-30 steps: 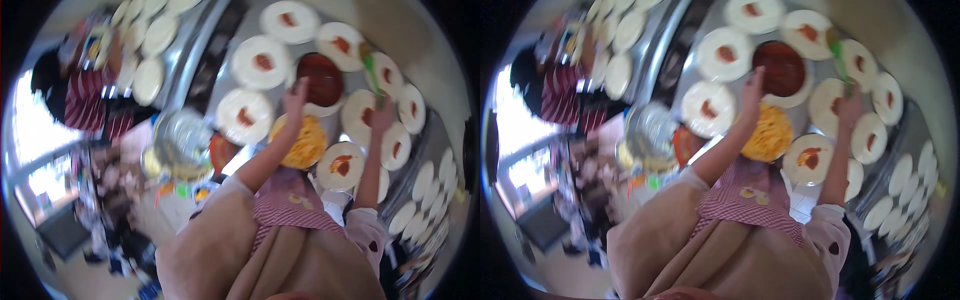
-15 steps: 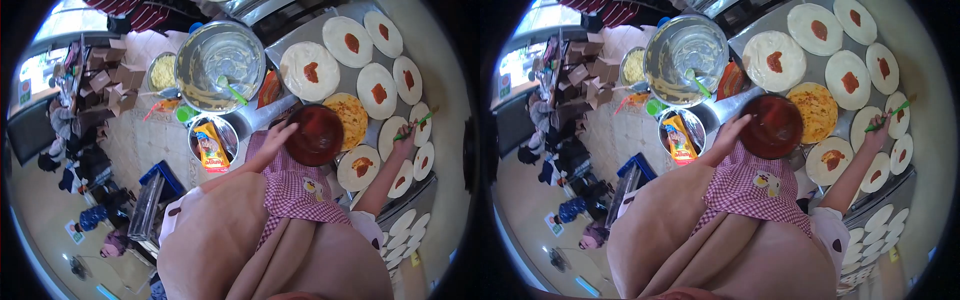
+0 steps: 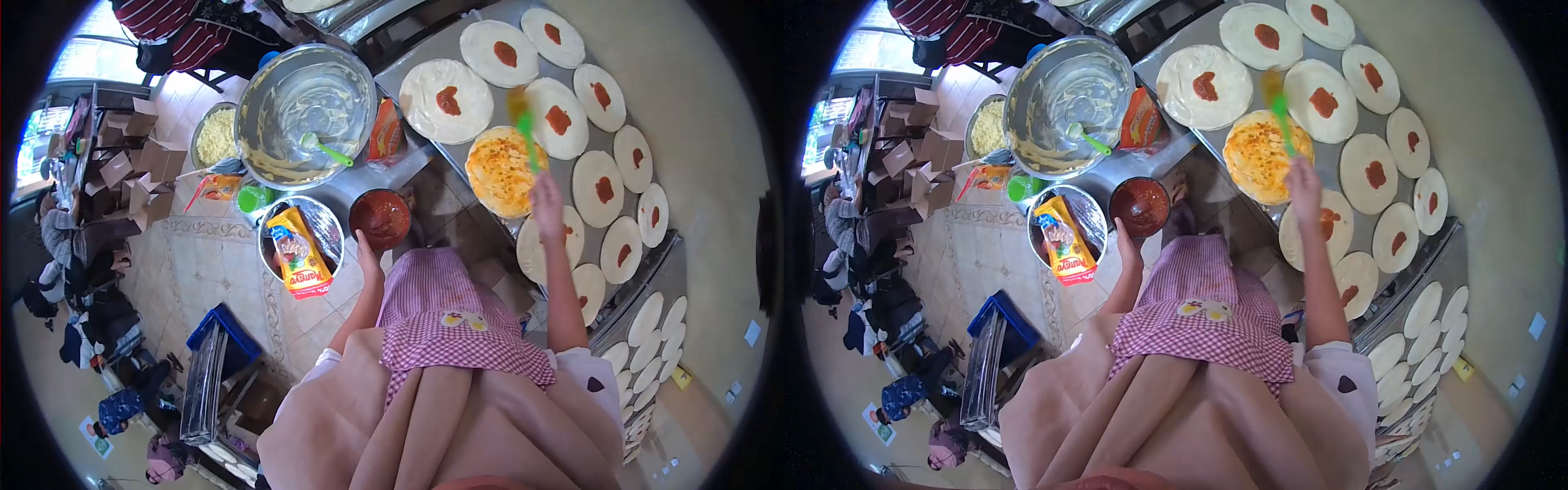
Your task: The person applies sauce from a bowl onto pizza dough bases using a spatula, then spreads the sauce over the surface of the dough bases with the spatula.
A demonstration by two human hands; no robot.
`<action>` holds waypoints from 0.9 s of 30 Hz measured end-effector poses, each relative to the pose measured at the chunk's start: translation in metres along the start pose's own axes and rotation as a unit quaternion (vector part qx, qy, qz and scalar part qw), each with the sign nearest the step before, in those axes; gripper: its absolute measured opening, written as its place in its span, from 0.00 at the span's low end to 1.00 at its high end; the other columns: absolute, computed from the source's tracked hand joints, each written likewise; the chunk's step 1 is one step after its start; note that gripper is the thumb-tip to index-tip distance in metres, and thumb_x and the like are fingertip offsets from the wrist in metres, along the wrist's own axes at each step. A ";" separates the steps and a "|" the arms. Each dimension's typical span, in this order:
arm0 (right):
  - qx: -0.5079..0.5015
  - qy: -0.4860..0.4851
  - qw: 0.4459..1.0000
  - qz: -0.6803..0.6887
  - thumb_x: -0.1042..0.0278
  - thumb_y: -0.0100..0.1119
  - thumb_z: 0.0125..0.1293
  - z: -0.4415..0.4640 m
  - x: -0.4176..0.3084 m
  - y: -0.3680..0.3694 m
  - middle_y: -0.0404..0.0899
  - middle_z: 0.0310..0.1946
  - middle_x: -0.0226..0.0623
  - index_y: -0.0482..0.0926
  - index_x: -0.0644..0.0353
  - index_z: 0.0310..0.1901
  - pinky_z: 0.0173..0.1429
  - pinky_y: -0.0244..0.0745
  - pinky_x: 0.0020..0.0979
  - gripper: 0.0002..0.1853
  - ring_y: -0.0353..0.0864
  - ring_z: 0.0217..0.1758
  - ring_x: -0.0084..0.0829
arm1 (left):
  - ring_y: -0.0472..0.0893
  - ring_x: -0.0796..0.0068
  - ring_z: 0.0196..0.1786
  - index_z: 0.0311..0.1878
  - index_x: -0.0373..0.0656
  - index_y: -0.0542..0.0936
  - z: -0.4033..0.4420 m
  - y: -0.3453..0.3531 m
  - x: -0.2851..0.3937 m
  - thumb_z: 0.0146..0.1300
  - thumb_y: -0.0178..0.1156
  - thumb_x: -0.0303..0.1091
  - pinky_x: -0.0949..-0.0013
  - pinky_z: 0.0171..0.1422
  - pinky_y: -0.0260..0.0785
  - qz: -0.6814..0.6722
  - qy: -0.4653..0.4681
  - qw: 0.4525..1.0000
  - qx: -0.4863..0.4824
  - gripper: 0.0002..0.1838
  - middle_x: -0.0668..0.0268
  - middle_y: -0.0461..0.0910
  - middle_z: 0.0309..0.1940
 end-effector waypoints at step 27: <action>0.047 -0.126 0.941 -0.310 0.59 0.48 0.67 0.039 -0.061 0.156 0.80 0.30 0.47 0.71 0.51 0.50 0.35 0.71 0.46 0.13 0.79 0.33 0.51 | 0.67 0.48 0.62 0.70 0.44 0.47 0.062 0.016 0.021 0.64 0.35 0.67 0.48 0.64 0.59 -0.096 -0.241 0.965 0.023 0.42 0.46 0.60 0.64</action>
Point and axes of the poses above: each hand's wrist, its own z-axis towards the middle knuckle, its own y-axis out of the palm, x = y × z, the point moved 5 cm from there along z, towards the middle knuckle
